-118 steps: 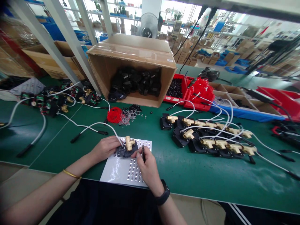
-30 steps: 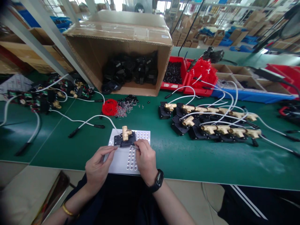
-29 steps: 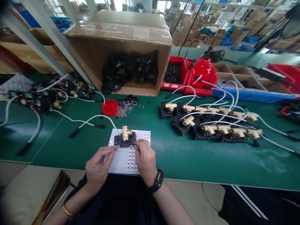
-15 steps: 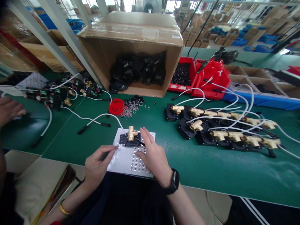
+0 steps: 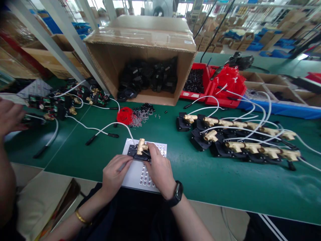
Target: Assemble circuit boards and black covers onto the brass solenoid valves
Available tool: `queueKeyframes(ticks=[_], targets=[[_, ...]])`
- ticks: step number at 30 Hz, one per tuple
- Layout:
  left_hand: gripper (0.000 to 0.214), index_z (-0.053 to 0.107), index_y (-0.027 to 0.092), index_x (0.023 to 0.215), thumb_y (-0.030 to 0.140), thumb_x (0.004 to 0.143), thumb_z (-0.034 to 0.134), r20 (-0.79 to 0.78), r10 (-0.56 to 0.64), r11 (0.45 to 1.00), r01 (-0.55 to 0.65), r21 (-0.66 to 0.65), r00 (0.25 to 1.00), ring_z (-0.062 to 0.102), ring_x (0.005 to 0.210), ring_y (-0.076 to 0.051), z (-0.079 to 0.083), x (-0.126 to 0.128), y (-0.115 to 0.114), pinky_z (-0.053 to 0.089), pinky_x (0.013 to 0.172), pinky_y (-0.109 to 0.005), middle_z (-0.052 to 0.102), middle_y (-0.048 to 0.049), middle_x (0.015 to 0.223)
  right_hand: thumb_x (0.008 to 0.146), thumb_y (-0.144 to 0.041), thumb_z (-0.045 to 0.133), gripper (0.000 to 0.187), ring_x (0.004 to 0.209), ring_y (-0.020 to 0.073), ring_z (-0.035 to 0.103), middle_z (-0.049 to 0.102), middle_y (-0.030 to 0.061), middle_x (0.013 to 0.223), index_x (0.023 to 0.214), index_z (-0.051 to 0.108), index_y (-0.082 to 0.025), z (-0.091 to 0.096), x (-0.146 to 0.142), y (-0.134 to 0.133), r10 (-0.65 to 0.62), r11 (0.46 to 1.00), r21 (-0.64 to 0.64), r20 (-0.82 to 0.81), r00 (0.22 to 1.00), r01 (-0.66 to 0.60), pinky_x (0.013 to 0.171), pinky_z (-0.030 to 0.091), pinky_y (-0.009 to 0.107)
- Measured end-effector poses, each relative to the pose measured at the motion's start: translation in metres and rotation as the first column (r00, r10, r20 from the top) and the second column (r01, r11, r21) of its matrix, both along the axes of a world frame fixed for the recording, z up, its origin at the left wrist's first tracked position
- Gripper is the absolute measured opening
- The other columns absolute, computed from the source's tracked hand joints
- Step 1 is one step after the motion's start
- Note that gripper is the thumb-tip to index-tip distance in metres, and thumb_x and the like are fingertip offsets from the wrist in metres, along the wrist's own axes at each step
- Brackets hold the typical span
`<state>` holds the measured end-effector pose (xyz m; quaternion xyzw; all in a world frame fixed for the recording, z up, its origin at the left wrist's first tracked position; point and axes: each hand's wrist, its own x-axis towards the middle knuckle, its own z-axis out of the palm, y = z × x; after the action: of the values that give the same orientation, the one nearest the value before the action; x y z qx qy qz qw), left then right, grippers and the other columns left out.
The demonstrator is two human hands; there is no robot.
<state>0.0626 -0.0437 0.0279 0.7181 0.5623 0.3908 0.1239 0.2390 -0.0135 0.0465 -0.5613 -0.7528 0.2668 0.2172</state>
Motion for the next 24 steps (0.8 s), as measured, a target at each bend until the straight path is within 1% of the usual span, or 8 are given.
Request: queueKeyframes(ticks=[5, 12, 14, 16, 18, 20, 22, 24], targets=[[0.007, 0.065, 0.018, 0.075, 0.022, 0.079, 0.060, 0.087, 0.087, 0.988, -0.075, -0.132, 0.992, 0.062, 0.072, -0.016, 0.005, 0.003, 0.006, 0.048, 0.070, -0.029, 0.068, -0.0020, 0.075, 0.073, -0.012, 0.061, 0.059, 0.099, 0.0268, 0.061, 0.056, 0.0071, 0.122, 0.126, 0.037, -0.024, 0.002, 0.000, 0.000, -0.006, 1.000, -0.019, 0.026, 1.000, 0.007, 0.076, 0.051, 0.037], [0.018, 0.057, 0.017, 0.070, 0.026, 0.064, 0.071, 0.325, 0.296, 0.882, -0.126, -0.453, 0.898, 0.054, 0.057, -0.012, 0.010, 0.003, 0.012, 0.043, 0.057, -0.025, 0.061, 0.0017, 0.067, 0.073, -0.011, 0.061, 0.060, 0.101, 0.0254, 0.060, 0.055, 0.0083, 0.123, 0.126, 0.037, -0.024, 0.001, 0.002, -0.001, 0.001, 1.000, -0.005, -0.004, 1.000, -0.001, 0.079, 0.049, 0.035], [0.035, 0.054, 0.016, 0.090, 0.030, 0.062, 0.072, 0.490, 0.364, 0.860, -0.084, -0.504, 0.792, 0.050, 0.053, -0.010, 0.017, -0.004, 0.021, 0.041, 0.053, -0.024, 0.062, 0.0003, 0.075, 0.073, -0.013, 0.063, 0.061, 0.103, 0.0254, 0.058, 0.054, 0.0081, 0.124, 0.127, 0.036, -0.024, 0.003, 0.003, 0.001, 0.011, 1.000, -0.008, -0.001, 1.000, -0.011, 0.081, 0.048, 0.036], [0.046, 0.048, 0.017, 0.107, 0.039, 0.071, 0.065, 0.669, 0.435, 0.814, 0.053, -0.578, 0.603, 0.047, 0.050, -0.008, 0.028, -0.012, 0.036, 0.041, 0.050, -0.023, 0.064, -0.0056, 0.088, 0.073, -0.015, 0.063, 0.060, 0.105, 0.0251, 0.057, 0.054, 0.0077, 0.124, 0.126, 0.037, -0.023, 0.007, 0.003, 0.003, 0.029, 1.000, -0.012, 0.006, 1.000, -0.029, 0.083, 0.047, 0.036], [0.041, 0.049, 0.016, 0.108, 0.047, 0.080, 0.052, 0.777, 0.472, 0.765, 0.245, -0.596, 0.416, 0.044, 0.047, -0.006, 0.039, -0.017, 0.055, 0.040, 0.047, -0.023, 0.063, -0.0130, 0.098, 0.073, -0.018, 0.063, 0.056, 0.103, 0.0246, 0.057, 0.056, 0.0076, 0.120, 0.123, 0.039, -0.022, 0.012, 0.002, 0.005, 0.036, 0.999, -0.012, 0.031, 0.999, -0.036, 0.082, 0.047, 0.035], [0.036, 0.053, 0.015, 0.100, 0.046, 0.082, 0.051, 0.824, 0.456, 0.771, 0.313, -0.555, 0.336, 0.039, 0.045, -0.005, 0.049, -0.013, 0.072, 0.036, 0.042, -0.020, 0.065, -0.0129, 0.093, 0.072, -0.021, 0.063, 0.050, 0.097, 0.0247, 0.059, 0.059, 0.0071, 0.112, 0.118, 0.043, -0.022, 0.016, 0.001, 0.006, 0.020, 1.000, -0.009, 0.061, 0.998, -0.020, 0.077, 0.049, 0.034], [0.034, 0.055, 0.016, 0.102, 0.040, 0.078, 0.058, 0.841, 0.383, 0.855, 0.199, -0.479, 0.381, 0.037, 0.044, -0.004, 0.060, 0.000, 0.081, 0.030, 0.038, -0.016, 0.063, -0.0048, 0.078, 0.070, -0.024, 0.064, 0.047, 0.091, 0.0249, 0.061, 0.061, 0.0060, 0.106, 0.113, 0.046, -0.022, 0.017, 0.000, 0.003, -0.017, 1.000, 0.007, 0.068, 0.998, 0.016, 0.072, 0.049, 0.033], [0.044, 0.052, 0.017, 0.115, 0.035, 0.076, 0.061, 0.804, 0.291, 0.920, 0.079, -0.384, 0.519, 0.037, 0.045, -0.004, 0.074, 0.021, 0.084, 0.029, 0.038, -0.014, 0.056, 0.0023, 0.067, 0.068, -0.024, 0.065, 0.045, 0.087, 0.0243, 0.062, 0.061, 0.0045, 0.103, 0.110, 0.047, -0.022, 0.018, 0.001, -0.001, -0.084, 0.996, 0.036, 0.043, 0.996, 0.082, 0.068, 0.049, 0.031]])
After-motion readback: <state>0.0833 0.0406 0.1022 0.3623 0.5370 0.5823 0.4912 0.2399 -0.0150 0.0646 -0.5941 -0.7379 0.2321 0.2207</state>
